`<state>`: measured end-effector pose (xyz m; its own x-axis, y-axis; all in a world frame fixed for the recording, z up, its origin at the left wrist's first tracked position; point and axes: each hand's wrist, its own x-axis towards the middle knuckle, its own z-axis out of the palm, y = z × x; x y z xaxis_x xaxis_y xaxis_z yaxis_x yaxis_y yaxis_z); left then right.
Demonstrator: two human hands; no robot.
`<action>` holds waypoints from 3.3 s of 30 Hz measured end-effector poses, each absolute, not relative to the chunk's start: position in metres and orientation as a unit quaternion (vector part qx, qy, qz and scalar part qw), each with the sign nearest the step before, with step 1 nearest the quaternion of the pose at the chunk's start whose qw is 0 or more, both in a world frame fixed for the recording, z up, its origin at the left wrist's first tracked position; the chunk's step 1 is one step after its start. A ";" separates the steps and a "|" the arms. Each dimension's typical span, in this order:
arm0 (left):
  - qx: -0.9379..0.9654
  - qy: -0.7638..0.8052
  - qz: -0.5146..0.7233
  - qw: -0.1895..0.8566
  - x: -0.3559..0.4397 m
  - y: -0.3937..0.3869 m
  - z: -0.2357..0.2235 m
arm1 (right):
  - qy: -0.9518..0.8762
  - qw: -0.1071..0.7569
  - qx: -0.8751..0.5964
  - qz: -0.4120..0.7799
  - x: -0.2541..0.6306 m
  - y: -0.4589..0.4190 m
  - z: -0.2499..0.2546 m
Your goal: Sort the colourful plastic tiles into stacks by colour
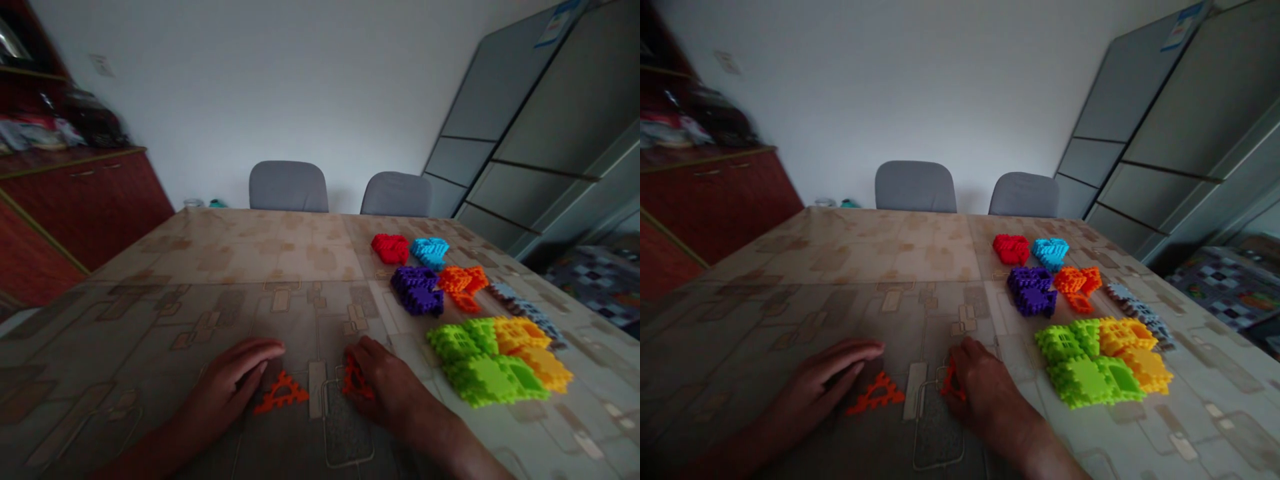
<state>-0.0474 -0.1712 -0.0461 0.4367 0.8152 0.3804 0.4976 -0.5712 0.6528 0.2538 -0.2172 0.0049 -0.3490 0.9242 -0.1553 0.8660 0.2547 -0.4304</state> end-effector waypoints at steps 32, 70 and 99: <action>0.620 0.536 0.450 0.355 -0.048 -0.154 -0.030 | -0.892 0.035 -0.415 0.176 0.181 -0.201 0.019; 0.652 0.537 0.411 0.344 -0.047 -0.155 -0.028 | -0.892 0.054 -0.394 0.215 0.226 -0.209 0.024; 0.956 0.146 0.128 0.220 -0.011 -0.177 -0.012 | -0.897 0.052 -0.413 0.151 0.268 -0.200 0.019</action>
<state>-0.0105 -0.1774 -0.0120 0.9241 0.3365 0.1811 0.2234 -0.8603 0.4582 0.2679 -0.2004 0.0193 -0.6539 0.7560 -0.0312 0.7246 0.6137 -0.3136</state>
